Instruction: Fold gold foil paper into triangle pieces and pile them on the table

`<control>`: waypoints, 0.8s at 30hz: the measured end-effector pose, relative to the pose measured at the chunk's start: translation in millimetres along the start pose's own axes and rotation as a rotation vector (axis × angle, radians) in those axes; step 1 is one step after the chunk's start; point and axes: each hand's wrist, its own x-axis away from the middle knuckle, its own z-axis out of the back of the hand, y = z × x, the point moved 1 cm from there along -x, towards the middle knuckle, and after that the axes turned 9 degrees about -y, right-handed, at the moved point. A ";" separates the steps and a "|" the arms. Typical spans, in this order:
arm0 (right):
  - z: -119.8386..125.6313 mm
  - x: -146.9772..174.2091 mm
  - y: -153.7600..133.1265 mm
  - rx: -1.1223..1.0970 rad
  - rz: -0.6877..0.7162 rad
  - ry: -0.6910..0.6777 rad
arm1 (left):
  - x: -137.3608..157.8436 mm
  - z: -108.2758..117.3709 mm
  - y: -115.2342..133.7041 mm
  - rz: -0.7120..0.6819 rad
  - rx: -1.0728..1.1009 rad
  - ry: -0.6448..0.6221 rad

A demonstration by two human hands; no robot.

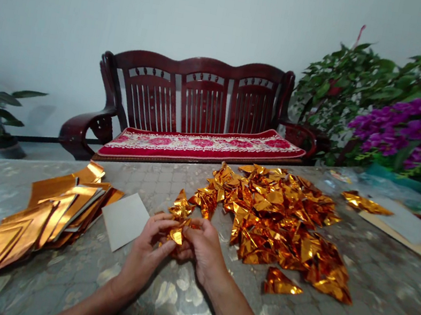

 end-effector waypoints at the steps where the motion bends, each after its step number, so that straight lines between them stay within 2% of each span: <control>1: -0.6 0.0 0.7 -0.008 0.005 0.004 | 0.1 -1.3 -1.3 0.025 0.053 -0.008; 6: -5.8 2.0 1.8 -0.012 0.011 -0.035 | -0.5 -5.1 -1.8 0.035 0.227 0.000; 14: -6.3 5.4 3.0 0.188 0.000 -0.117 | -5.5 1.1 -1.3 0.002 0.196 0.129; 20: -1.7 14.1 -15.0 0.613 0.305 -0.050 | -10.6 10.1 -4.2 0.036 0.120 0.236; 24: -2.7 15.6 -16.6 0.686 0.356 -0.048 | -11.5 11.6 -4.2 0.020 0.078 0.222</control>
